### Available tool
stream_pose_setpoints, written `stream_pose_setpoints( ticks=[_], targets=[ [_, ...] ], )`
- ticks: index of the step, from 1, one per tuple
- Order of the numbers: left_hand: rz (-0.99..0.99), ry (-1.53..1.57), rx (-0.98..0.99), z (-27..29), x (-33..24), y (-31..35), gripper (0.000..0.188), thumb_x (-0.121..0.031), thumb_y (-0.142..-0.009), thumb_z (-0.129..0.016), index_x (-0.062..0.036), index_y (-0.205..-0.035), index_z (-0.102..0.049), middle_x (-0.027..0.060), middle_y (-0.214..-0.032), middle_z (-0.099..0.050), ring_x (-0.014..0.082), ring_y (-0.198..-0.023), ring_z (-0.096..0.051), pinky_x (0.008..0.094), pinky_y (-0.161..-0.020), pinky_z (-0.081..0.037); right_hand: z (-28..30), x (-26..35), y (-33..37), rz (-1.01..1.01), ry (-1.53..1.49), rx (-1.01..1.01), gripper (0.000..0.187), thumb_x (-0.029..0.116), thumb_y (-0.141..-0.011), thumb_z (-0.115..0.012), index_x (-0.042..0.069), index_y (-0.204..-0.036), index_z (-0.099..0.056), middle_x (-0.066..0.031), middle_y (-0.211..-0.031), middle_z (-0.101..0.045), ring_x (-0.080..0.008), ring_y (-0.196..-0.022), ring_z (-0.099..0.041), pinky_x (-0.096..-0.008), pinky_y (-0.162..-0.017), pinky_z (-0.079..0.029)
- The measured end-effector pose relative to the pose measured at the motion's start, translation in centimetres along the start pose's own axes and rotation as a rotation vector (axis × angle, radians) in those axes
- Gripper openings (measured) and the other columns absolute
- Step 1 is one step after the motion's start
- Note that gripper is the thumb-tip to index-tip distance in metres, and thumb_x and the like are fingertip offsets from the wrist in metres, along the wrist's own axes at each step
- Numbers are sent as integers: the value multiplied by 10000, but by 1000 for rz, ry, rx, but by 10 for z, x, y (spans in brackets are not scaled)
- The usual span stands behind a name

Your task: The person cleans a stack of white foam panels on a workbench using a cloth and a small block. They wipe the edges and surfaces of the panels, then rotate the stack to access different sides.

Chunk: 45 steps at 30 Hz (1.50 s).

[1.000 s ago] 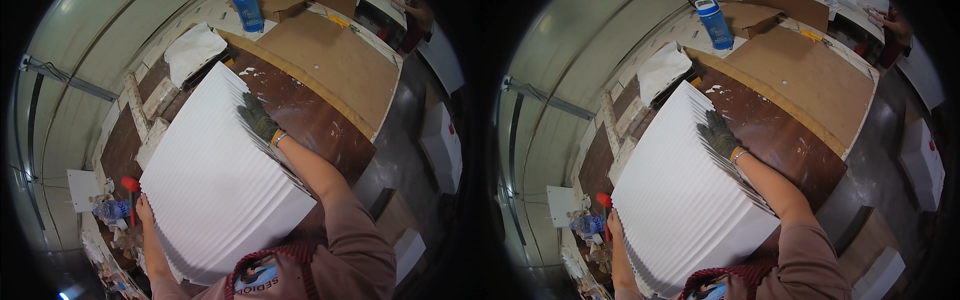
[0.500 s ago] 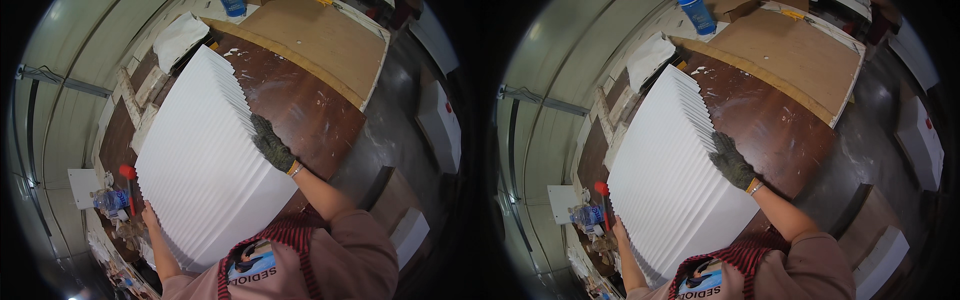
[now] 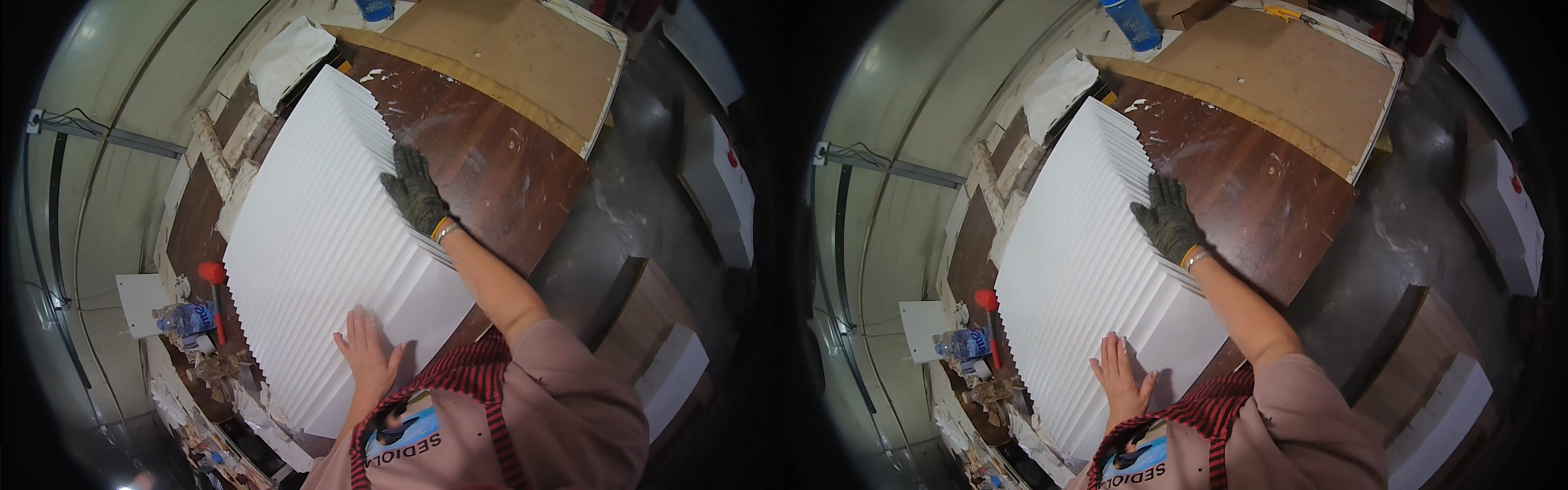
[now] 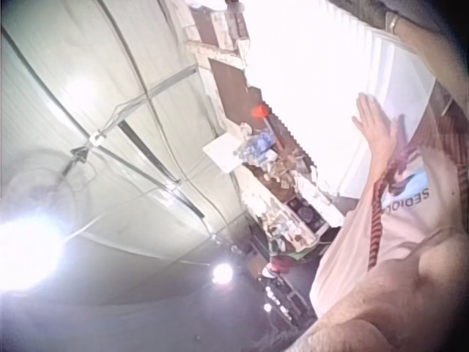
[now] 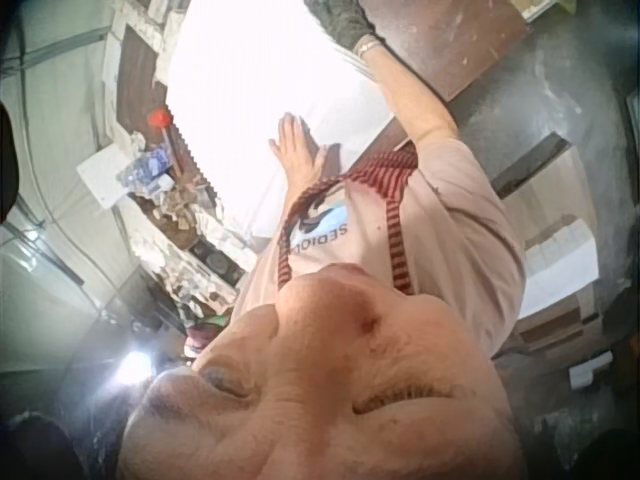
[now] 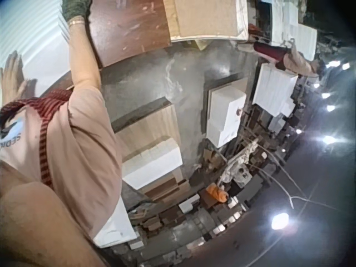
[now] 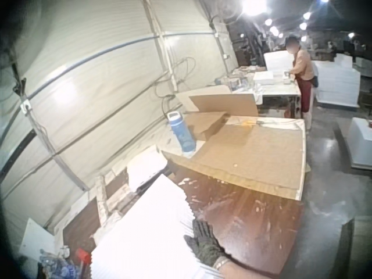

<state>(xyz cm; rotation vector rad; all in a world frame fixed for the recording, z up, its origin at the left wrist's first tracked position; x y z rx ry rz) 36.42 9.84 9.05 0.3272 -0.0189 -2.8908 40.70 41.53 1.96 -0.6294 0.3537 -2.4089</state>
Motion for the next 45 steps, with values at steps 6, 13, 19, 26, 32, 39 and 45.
stream_pose_setpoints(
  ticks=[6,13,19,26,32,39,45],
  targets=[
    [8,-156,-135,-8,3,-8,849,-472,-773,-753,15,-1414,-482,213,-1505,-463,389,-1416,-406,651,-1151,-167,-8,-28,-7,-153,-581,4,824,546,-1009,-486,-39,-1551,-282,-298,-1595,-279,-457,-1492,-231,-529,-1248,-138],
    [75,-136,-170,-8,6,-1,718,-416,-791,-714,7,-1347,-547,212,-1443,-533,392,-1355,-480,615,-1155,-201,2,3,-28,-157,-503,72,904,589,-967,-528,-27,-1568,-252,-292,-1588,-300,-459,-1486,-242,-547,-1248,-135],
    [31,-141,-230,-4,4,-3,672,-397,-810,-689,4,-1334,-565,215,-1408,-562,393,-1329,-507,608,-1149,-221,9,-43,-49,-109,-548,-175,901,594,-986,-494,-43,-1567,-232,-306,-1604,-252,-454,-1509,-194,-538,-1254,-116],
    [78,-138,-234,-4,6,0,655,-415,-826,-679,-1,-1323,-576,213,-1373,-582,404,-1302,-525,607,-1146,-232,-7,-14,-68,-111,-576,32,884,589,-978,-516,-40,-1552,-280,-308,-1606,-250,-480,-1503,-191,-535,-1251,-129],
    [43,-156,-274,-3,3,-3,625,-460,-872,-654,-14,-1303,-580,202,-1333,-599,402,-1271,-546,606,-1132,-251,3,-73,-133,-270,-681,-422,859,569,-983,-520,-66,-1527,-321,-309,-1581,-311,-453,-1493,-239,-527,-1247,-156],
    [41,41,-236,17,16,-16,464,-372,-875,-655,-49,-1208,-648,160,-1237,-660,363,-1143,-604,547,-1080,-323,-50,-40,-134,-133,-655,-67,885,595,-966,-536,-34,-1544,-304,-292,-1579,-323,-443,-1496,-242,-504,-1241,-197],
    [615,26,-695,104,265,-9,509,-289,-986,-642,49,-1356,-553,186,-1324,-589,295,-1253,-534,399,-1084,-383,-71,-59,-169,-126,-652,-86,850,556,-984,-538,-50,-1533,-306,-328,-1560,-316,-470,-1474,-263,-515,-1235,-202]
  ],
)
Point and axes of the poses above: each hand's wrist, its own y-axis away from the middle knuckle, its own z-axis out of the back of the hand, x = y × z, the point moved 9 cm from there along -y, towards the middle knuckle
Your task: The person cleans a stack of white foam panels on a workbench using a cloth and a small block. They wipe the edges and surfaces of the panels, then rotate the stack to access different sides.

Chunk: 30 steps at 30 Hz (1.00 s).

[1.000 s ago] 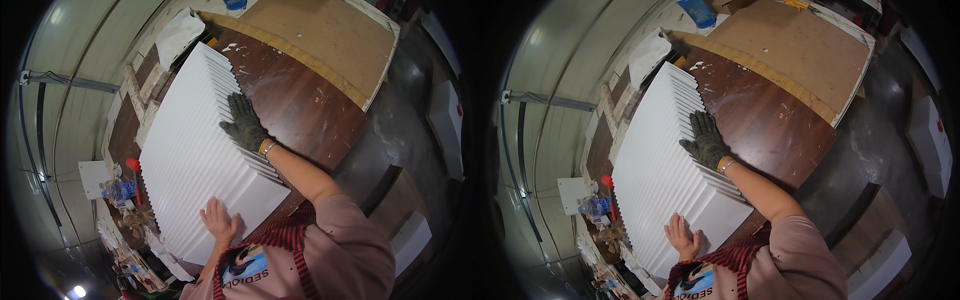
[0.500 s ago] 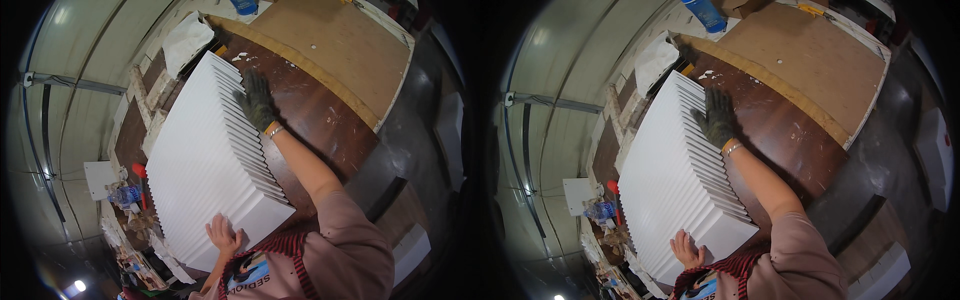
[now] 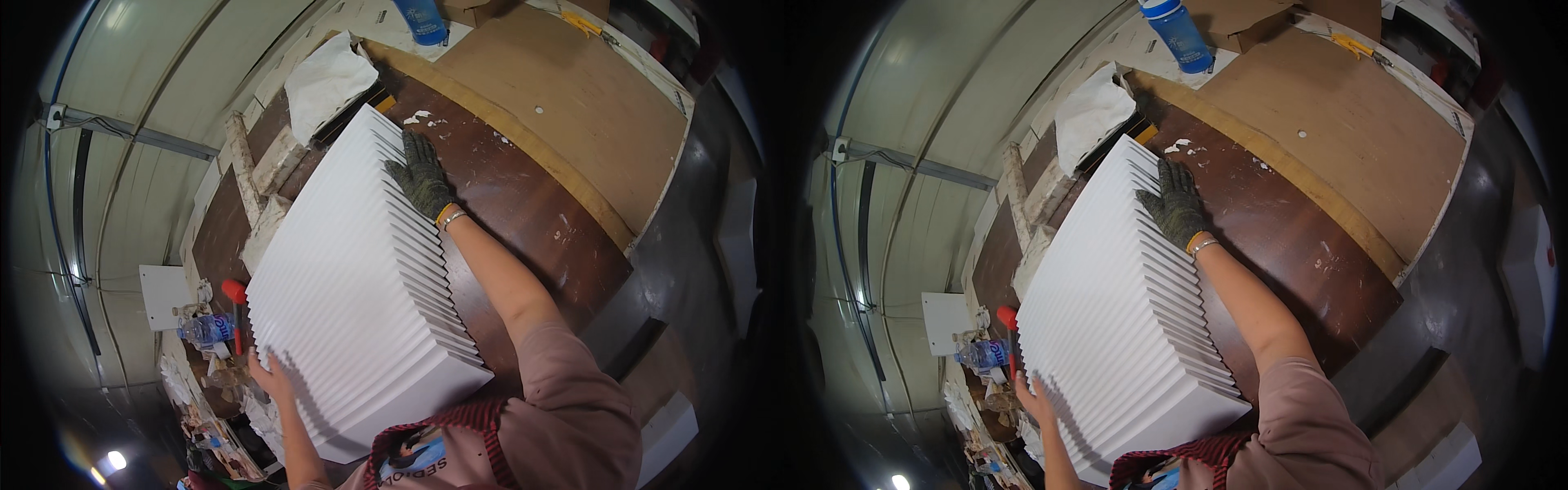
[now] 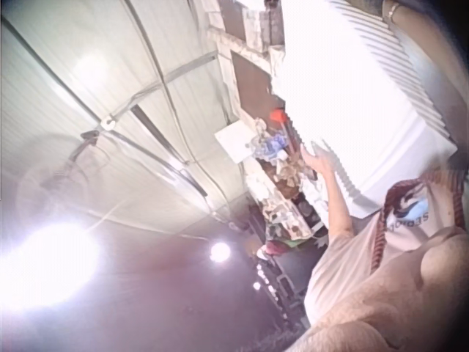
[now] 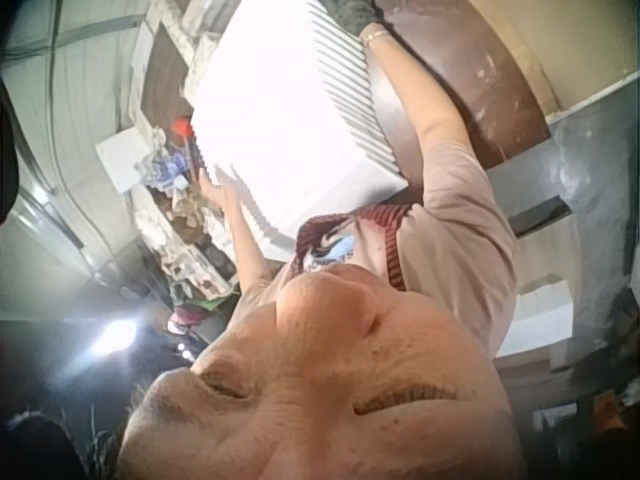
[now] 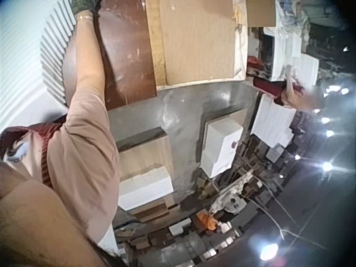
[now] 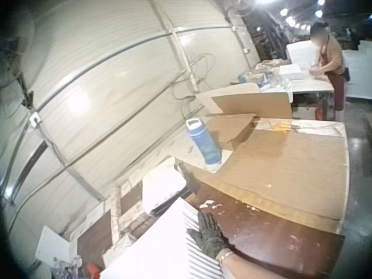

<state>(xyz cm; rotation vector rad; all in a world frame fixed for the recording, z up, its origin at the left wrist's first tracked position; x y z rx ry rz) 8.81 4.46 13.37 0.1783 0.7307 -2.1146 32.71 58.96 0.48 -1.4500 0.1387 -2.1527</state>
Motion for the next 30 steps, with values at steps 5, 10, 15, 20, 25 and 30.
stream_pose_setpoints(
  ticks=[5,10,15,20,25,30],
  targets=[
    [657,323,219,-66,149,-86,370,-440,-984,-647,-72,-954,-658,38,-806,-583,171,-754,-577,338,-678,-447,-6,18,-2,38,70,32,846,542,-980,-553,-64,-1522,-318,-326,-1559,-317,-465,-1477,-252,-514,-1238,-198],
    [917,349,472,-92,137,-91,496,-539,-903,-712,-246,-605,-444,-109,-496,-242,67,-390,-224,314,-397,-149,-1,15,8,47,37,52,771,473,-1000,-562,-36,-1530,-330,-312,-1562,-323,-477,-1473,-261,-518,-1234,-209],
    [868,313,505,-91,119,-108,400,-474,-874,-768,-211,-687,-530,-82,-591,-371,83,-480,-321,292,-450,-216,-6,12,11,52,8,32,722,421,-1021,-545,-30,-1538,-320,-305,-1582,-297,-459,-1486,-251,-508,-1237,-204],
    [879,414,489,-101,149,-110,318,-380,-903,-766,-170,-747,-585,-83,-624,-427,91,-481,-332,299,-453,-250,-6,12,12,36,15,56,720,402,-1025,-540,-32,-1548,-301,-302,-1595,-276,-446,-1499,-230,-494,-1245,-190],
    [806,537,538,-110,159,-110,344,-394,-917,-750,-172,-714,-580,-89,-594,-421,84,-488,-367,287,-469,-265,-9,7,6,25,0,73,726,399,-1032,-527,-52,-1546,-285,-301,-1602,-266,-441,-1509,-208,-493,-1252,-162],
    [789,537,563,-110,155,-109,444,-420,-927,-737,-242,-641,-447,-107,-565,-362,51,-446,-300,262,-419,-207,-17,3,6,35,5,87,750,416,-1029,-528,-62,-1547,-270,-299,-1608,-255,-433,-1516,-193,-491,-1257,-140]
  ],
)
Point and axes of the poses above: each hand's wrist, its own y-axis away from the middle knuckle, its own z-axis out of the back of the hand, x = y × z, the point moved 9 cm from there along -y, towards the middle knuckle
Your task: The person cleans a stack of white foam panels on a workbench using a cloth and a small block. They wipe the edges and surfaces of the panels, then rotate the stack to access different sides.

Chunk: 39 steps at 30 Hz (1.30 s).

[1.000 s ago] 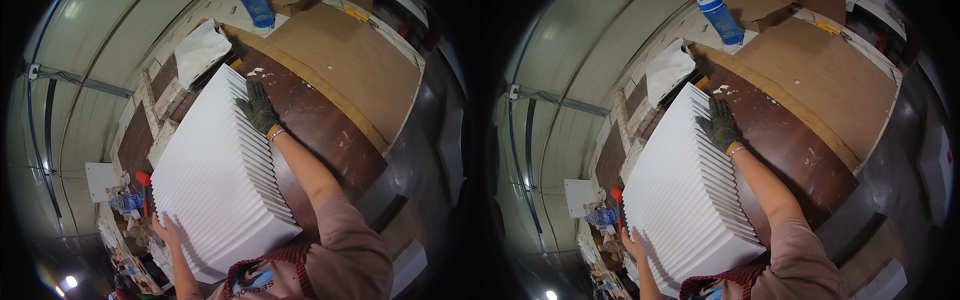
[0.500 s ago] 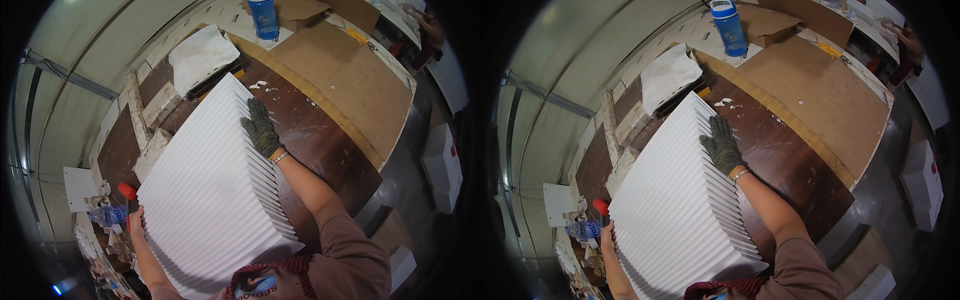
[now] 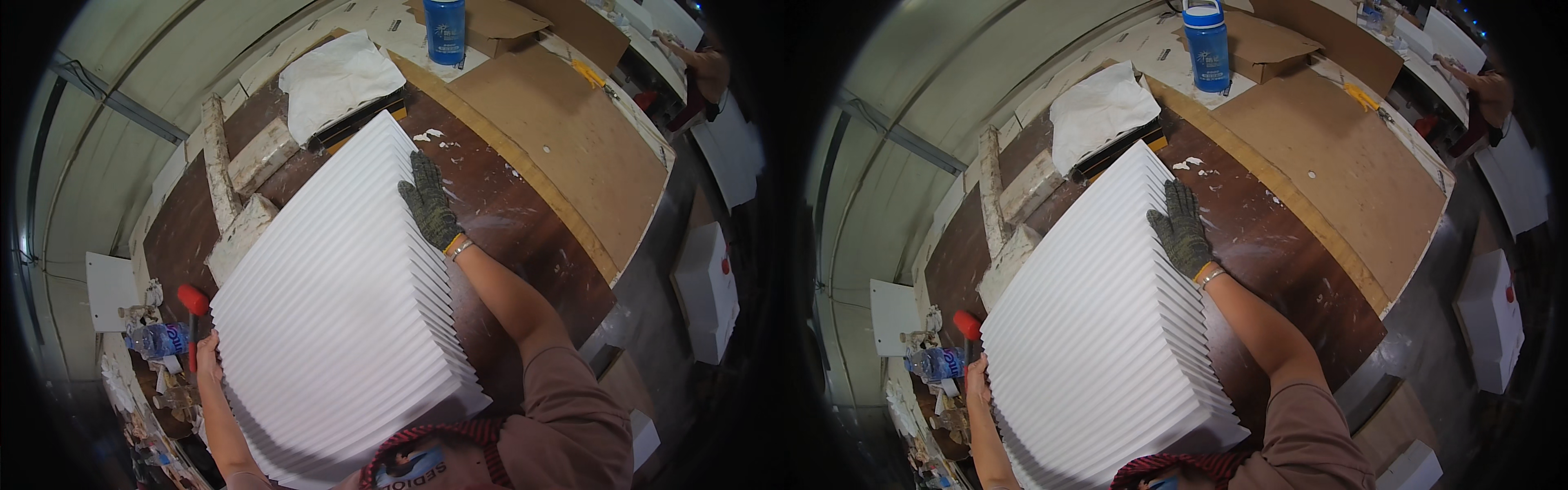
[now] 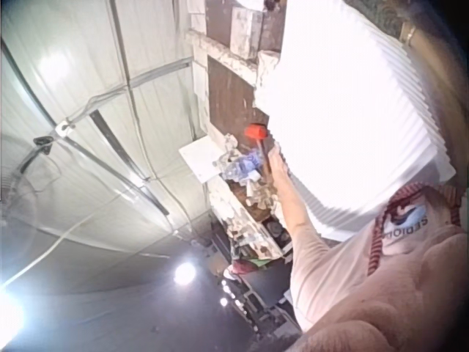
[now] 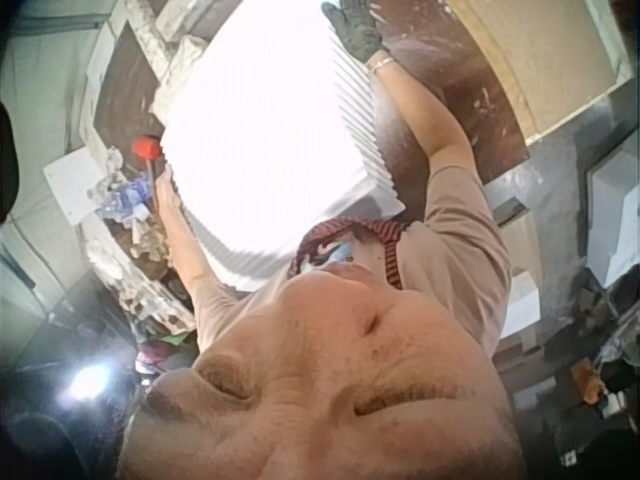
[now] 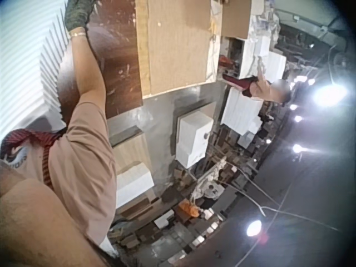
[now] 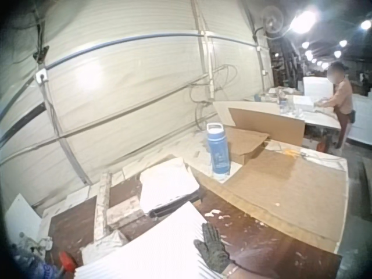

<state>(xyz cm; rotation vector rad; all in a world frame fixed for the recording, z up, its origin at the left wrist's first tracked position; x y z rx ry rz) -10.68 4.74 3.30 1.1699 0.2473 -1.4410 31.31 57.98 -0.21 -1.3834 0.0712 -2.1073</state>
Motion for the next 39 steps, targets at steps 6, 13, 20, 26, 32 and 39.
stream_pose_setpoints(
  ticks=[6,13,20,26,32,39],
  targets=[
    [-57,35,-85,-4,1,3,443,-409,-957,-690,-239,-644,-427,-111,-521,-330,47,-389,-267,281,-374,-162,16,11,-19,-14,-14,-13,801,466,-1017,-526,-59,-1555,-251,-284,-1621,-243,-423,-1519,-191,-482,-1260,-126],
    [-131,54,-108,-15,-2,1,474,-390,-994,-634,-229,-622,-388,-104,-487,-283,52,-350,-245,282,-342,-137,-8,13,-80,-43,87,11,858,540,-984,-561,-49,-1544,-284,-277,-1594,-306,-401,-1494,-275,-474,-1233,-209],
    [-166,13,-119,-14,-8,3,465,-400,-998,-625,-225,-640,-385,-108,-500,-280,47,-354,-245,268,-339,-143,25,9,-55,37,-201,-175,821,527,-1009,-531,0,-1577,-259,-272,-1614,-276,-422,-1504,-234,-482,-1247,-167],
    [-178,-20,-158,-9,-3,-6,454,-398,-1013,-600,-223,-661,-374,-112,-498,-264,44,-352,-226,279,-338,-127,2,7,-20,31,49,-3,785,482,-1029,-508,-15,-1577,-244,-266,-1617,-270,-405,-1518,-212,-512,-1250,-116],
    [-502,-7,-267,-2,-23,20,340,-196,-1026,-621,41,-1268,-603,6,-902,-631,64,-774,-575,232,-683,-457,63,11,43,-70,-182,-138,749,409,-1047,-504,-36,-1576,-219,-255,-1632,-229,-393,-1528,-186,-455,-1263,-112],
    [-751,-85,-197,-81,-38,214,465,-192,-1031,-590,68,-1403,-485,155,-1260,-641,212,-1150,-608,365,-1043,-445,36,69,144,47,-25,65,798,395,-1006,-573,-31,-1581,-221,-281,-1617,-245,-440,-1520,-189,-503,-1253,-141]
  ],
)
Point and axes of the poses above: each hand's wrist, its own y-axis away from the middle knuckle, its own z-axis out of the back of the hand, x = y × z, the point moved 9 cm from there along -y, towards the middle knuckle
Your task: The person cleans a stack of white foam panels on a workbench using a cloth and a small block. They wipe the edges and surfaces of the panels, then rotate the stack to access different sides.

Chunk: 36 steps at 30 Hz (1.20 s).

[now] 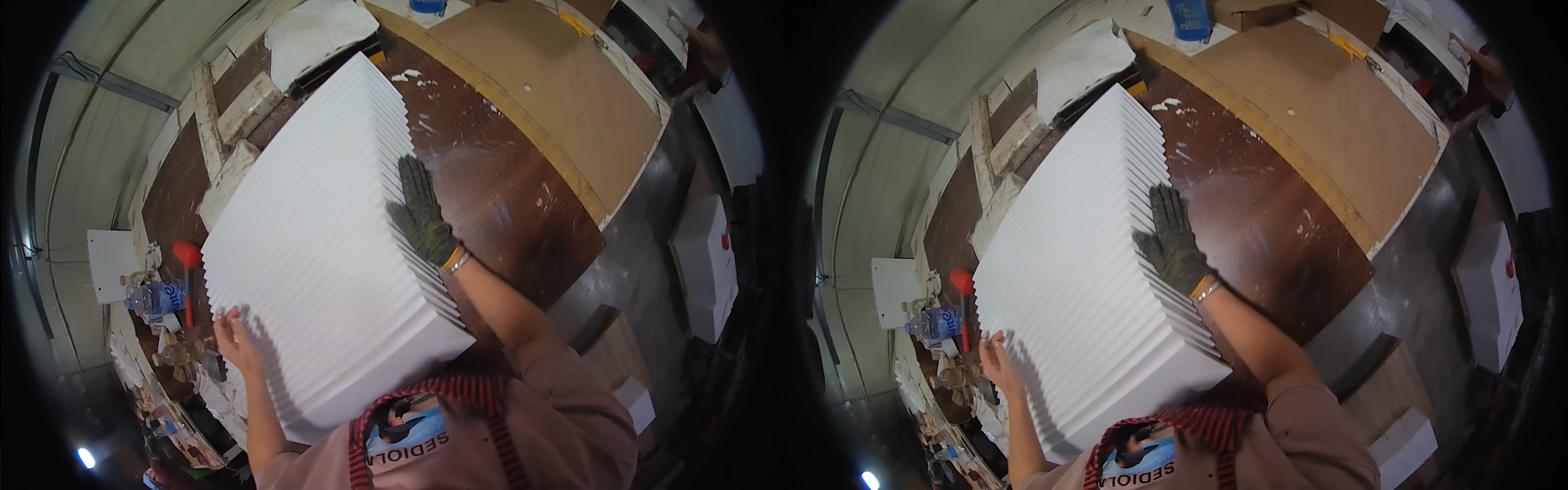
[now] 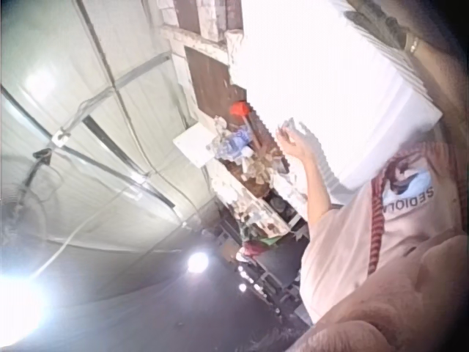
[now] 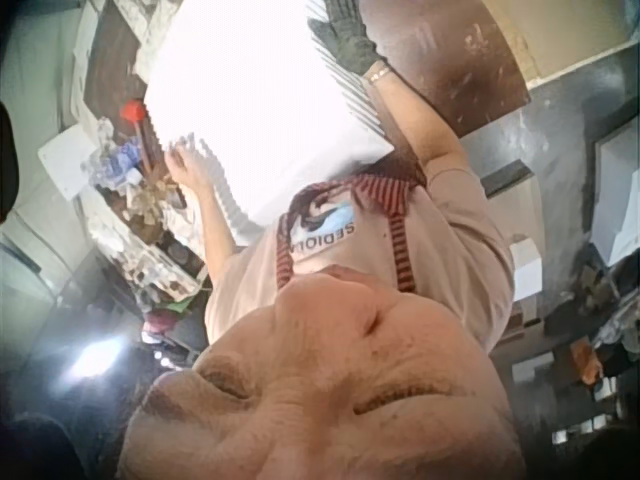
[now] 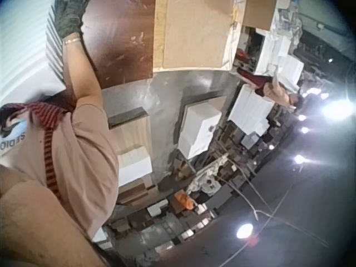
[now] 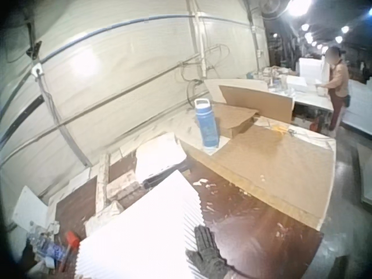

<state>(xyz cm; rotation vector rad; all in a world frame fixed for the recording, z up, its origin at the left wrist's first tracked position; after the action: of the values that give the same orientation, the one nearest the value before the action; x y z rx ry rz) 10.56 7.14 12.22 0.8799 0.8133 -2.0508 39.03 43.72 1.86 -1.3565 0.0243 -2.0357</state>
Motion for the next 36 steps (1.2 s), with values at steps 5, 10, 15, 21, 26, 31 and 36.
stream_pose_setpoints(
  ticks=[5,10,15,21,26,31,36],
  targets=[
    [-290,-486,568,-72,-102,145,946,-367,-777,-805,22,-1517,-363,230,-1496,-484,398,-1420,-402,565,-1198,-196,82,12,41,-51,-161,-115,660,289,-1046,-527,-43,-1560,-279,-240,-1615,-304,-399,-1526,-208,-459,-1253,-146],
    [-293,-669,548,-90,-86,188,1046,-407,-707,-826,-3,-1534,-329,201,-1596,-359,405,-1477,-302,605,-1203,-89,37,65,117,-73,-140,155,851,393,-989,-612,-45,-1583,-187,-281,-1620,-250,-456,-1521,-184,-533,-1256,-123],
    [-498,-761,380,-92,-76,194,997,-532,-728,-753,-28,-1509,-394,186,-1575,-407,368,-1469,-346,596,-1196,-112,44,61,125,-59,-89,76,874,451,-982,-604,-54,-1576,-208,-299,-1612,-253,-460,-1517,-197,-545,-1252,-123],
    [-447,-850,362,-91,-67,195,943,-555,-760,-710,-7,-1479,-438,182,-1534,-467,371,-1436,-406,581,-1193,-146,53,53,130,-236,-290,73,956,555,-958,-593,-64,-1572,-201,-305,-1617,-237,-441,-1532,-164,-520,-1262,-99],
    [-481,-811,309,-90,-72,192,942,-575,-769,-691,0,-1475,-445,182,-1536,-467,362,-1443,-400,564,-1198,-150,36,72,133,-71,-43,147,1021,507,-891,-707,-90,-1555,-212,-318,-1605,-239,-449,-1520,-185,-536,-1256,-109],
    [-494,-761,329,-90,-83,192,899,-501,-781,-720,-6,-1479,-445,178,-1527,-478,356,-1442,-404,561,-1203,-140,77,87,169,13,65,310,1065,484,-804,-786,-52,-1556,-254,-297,-1617,-227,-431,-1526,-181,-552,-1258,-90],
    [-319,-576,330,-39,-49,190,868,-351,-788,-764,-18,-1508,-412,176,-1529,-474,355,-1422,-428,559,-1224,-72,80,93,206,7,128,554,1112,421,-725,-830,-22,-1567,-254,-284,-1619,-227,-437,-1530,-161,-552,-1263,-75]
  ],
)
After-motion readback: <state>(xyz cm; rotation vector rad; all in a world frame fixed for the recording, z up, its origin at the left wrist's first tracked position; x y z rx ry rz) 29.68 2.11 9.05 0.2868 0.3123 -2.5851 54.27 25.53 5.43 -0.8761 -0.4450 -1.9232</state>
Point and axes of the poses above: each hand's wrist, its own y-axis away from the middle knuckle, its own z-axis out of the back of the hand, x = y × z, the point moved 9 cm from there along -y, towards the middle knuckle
